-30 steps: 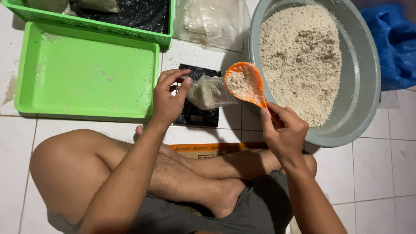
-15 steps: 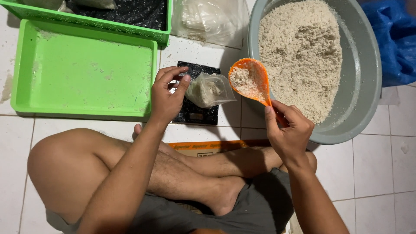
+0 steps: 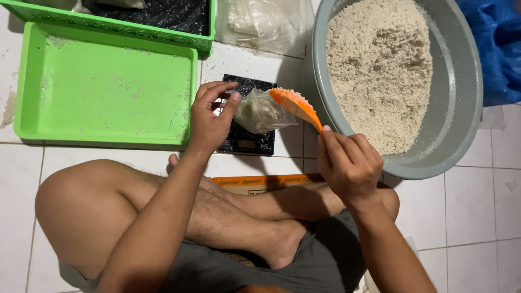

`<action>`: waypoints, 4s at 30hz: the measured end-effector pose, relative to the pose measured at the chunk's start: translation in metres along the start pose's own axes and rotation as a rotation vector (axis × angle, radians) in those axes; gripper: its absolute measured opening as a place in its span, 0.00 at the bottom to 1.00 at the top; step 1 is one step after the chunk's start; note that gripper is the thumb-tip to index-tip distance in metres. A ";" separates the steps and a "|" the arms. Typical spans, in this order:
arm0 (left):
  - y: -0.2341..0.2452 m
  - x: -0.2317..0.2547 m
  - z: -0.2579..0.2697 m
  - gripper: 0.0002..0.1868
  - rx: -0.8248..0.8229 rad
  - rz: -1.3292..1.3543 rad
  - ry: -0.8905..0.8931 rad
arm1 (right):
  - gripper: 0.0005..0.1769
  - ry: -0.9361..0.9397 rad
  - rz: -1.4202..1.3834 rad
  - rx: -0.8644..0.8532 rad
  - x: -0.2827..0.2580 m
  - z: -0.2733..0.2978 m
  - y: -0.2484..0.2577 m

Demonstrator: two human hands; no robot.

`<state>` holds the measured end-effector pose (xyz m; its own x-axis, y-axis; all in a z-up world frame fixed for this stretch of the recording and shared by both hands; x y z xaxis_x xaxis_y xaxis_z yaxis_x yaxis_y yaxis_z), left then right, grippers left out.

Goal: Scooping grains from a large basin into small plastic bags and weighing them on a digital scale for portioning.

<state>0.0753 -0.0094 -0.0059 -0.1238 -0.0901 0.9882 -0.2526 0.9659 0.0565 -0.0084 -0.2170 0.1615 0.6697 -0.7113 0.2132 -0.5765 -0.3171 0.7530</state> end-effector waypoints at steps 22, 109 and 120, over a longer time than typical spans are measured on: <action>0.030 -0.001 -0.004 0.15 0.165 -0.049 0.046 | 0.09 -0.874 -0.307 -0.063 0.108 0.106 0.055; 0.021 -0.066 -0.008 0.12 0.341 0.257 0.377 | 0.06 -0.458 -0.393 -0.172 0.043 -0.001 -0.003; 0.019 -0.065 -0.009 0.12 0.325 0.253 0.358 | 0.07 -0.536 -0.457 -0.161 0.051 0.001 -0.002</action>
<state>0.0867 0.0173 -0.0679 0.1006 0.2782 0.9552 -0.5483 0.8167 -0.1802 0.0262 -0.2536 0.1702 0.4817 -0.7527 -0.4487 -0.1901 -0.5896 0.7850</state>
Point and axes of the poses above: each hand's wrist, its own z-axis away from the middle knuckle, its own y-axis out of the back of the hand, x = y × z, the point moved 8 cm from there along -z, towards the middle knuckle, and after that the axes turned 7 degrees about -z, right-handed, at the moved point
